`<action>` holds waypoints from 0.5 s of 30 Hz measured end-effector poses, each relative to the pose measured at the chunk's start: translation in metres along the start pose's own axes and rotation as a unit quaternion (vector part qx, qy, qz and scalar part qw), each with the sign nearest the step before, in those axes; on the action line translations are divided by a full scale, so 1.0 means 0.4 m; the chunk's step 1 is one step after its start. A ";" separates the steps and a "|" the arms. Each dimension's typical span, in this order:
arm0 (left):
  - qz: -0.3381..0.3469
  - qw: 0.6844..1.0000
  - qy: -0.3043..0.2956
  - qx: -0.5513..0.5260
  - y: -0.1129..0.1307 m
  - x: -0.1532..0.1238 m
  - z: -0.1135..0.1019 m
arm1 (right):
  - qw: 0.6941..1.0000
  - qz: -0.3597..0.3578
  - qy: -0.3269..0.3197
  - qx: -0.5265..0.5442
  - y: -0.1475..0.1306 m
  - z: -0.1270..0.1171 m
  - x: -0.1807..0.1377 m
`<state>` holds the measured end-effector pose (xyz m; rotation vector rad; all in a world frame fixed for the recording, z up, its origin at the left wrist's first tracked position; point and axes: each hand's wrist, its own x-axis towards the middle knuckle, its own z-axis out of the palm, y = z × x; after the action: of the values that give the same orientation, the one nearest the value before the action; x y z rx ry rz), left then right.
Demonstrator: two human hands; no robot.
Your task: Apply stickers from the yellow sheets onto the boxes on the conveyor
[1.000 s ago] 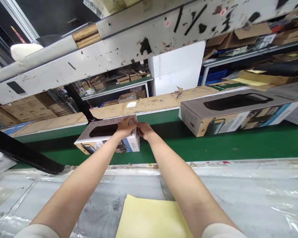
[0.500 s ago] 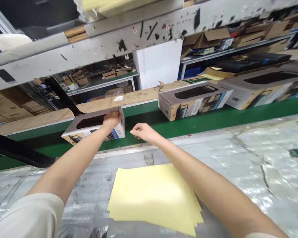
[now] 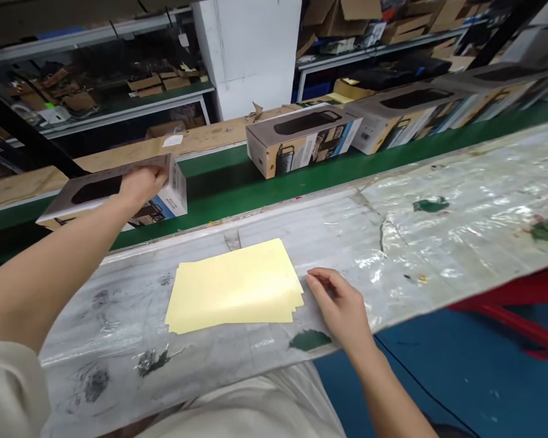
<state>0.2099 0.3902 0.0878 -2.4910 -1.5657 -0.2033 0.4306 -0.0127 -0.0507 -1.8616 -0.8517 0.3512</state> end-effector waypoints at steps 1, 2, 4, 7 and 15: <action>0.012 1.000 -0.019 0.007 -0.007 -0.011 -0.011 | 1.000 -0.016 -0.022 -0.008 0.000 0.004 0.004; 0.029 0.999 -0.031 0.015 -0.016 -0.026 -0.020 | 0.998 -0.032 -0.043 -0.020 -0.004 0.007 0.011; 0.062 0.997 -0.019 0.032 -0.039 -0.074 -0.033 | 0.994 -0.069 -0.078 -0.047 -0.019 0.014 0.027; 0.073 0.996 0.044 0.019 -0.065 -0.194 -0.035 | 0.984 -0.124 -0.108 -0.069 -0.038 0.030 0.044; 0.171 0.942 -0.185 -0.221 0.011 -0.525 0.129 | 0.965 -0.110 -0.189 -0.145 -0.037 0.061 0.087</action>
<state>0.1238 0.2168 -0.0083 -3.2688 -1.2706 -0.0334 0.4349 0.0315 -0.0438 -1.9701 -1.4212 0.4697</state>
